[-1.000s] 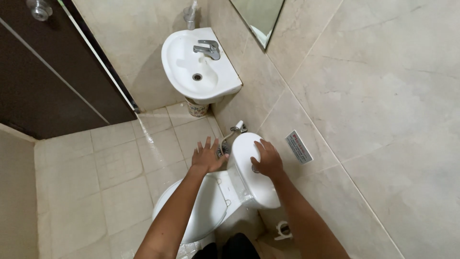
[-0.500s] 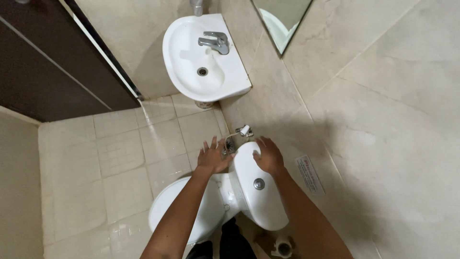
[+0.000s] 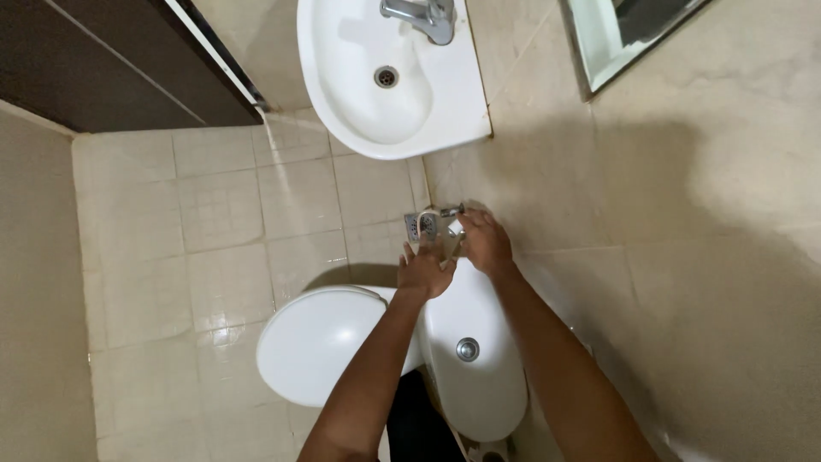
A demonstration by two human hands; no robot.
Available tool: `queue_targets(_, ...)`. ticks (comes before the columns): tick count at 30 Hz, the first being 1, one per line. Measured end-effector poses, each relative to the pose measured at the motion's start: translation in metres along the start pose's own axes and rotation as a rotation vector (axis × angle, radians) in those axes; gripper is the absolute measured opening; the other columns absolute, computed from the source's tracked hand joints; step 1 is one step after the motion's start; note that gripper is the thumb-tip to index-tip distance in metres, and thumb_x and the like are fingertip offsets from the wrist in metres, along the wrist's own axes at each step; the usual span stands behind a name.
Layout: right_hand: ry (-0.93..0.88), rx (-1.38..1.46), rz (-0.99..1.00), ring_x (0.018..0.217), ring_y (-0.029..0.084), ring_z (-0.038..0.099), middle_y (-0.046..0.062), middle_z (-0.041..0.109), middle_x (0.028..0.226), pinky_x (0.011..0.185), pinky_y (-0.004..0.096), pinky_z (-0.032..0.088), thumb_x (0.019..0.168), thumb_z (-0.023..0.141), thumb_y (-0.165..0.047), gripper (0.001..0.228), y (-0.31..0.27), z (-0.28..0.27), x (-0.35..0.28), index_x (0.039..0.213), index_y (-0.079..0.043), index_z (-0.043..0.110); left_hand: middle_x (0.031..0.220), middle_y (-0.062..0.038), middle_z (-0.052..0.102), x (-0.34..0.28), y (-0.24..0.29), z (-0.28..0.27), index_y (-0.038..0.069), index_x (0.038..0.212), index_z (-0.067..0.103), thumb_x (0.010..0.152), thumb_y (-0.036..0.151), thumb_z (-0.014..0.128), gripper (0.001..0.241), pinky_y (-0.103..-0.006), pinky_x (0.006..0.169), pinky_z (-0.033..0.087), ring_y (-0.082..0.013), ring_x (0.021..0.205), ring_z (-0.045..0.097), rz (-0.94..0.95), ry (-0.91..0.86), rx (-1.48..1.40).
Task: The person uses a handheld bidet sprayer to rinse the bathroom floor and the toilet bowl. They direct the water stream across the tiled floor and into the toilet, moving the sprayer around to cover different areas.
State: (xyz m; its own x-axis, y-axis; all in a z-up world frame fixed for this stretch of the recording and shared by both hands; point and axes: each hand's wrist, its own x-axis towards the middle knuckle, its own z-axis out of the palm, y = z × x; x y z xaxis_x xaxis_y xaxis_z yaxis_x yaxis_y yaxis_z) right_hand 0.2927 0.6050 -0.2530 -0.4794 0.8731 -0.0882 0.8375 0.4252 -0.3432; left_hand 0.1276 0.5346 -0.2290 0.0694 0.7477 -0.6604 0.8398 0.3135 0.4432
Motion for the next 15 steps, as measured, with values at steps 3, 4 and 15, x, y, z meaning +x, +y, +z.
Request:
queue_targets(3, 0.028, -0.069, -0.014, 0.136, 0.033, 0.053, 0.011, 0.058, 0.149, 0.109, 0.042, 0.045, 0.091, 0.060, -0.005, 0.047, 0.028, 0.043, 0.015, 0.137, -0.014, 0.065, 0.174, -0.012, 0.000, 0.039, -0.010, 0.034, 0.016, 0.167, 0.009, 0.101, 0.052, 0.037, 0.080, -0.0569, 0.124, 0.012, -0.0512, 0.155, 0.001, -0.019, 0.037, 0.003)
queue_targets(4, 0.026, -0.066, -0.013, 0.136, 0.033, 0.053, 0.011, 0.058, 0.149, 0.109, 0.042, 0.045, 0.091, 0.060, -0.005, 0.047, 0.035, 0.051, 0.019, 0.137, -0.014, 0.065, 0.174, -0.012, 0.000, 0.039, -0.004, 0.028, 0.016, 0.167, 0.009, 0.101, 0.052, 0.037, 0.080, -0.0569, 0.124, 0.012, -0.0512, 0.155, 0.001, -0.022, 0.034, 0.004)
queue_targets(15, -0.002, -0.082, -0.115, 0.128, 0.032, 0.055, 0.008, 0.062, 0.139, 0.106, 0.044, 0.045, 0.091, 0.062, -0.017, 0.033, 0.067, 0.107, 0.043, 0.121, -0.014, 0.072, 0.174, -0.006, -0.007, 0.056, 0.016, 0.009, 0.037, 0.165, 0.005, 0.102, 0.058, 0.024, 0.069, -0.0611, 0.126, 0.008, -0.0527, 0.155, -0.004, -0.120, -0.124, -0.013)
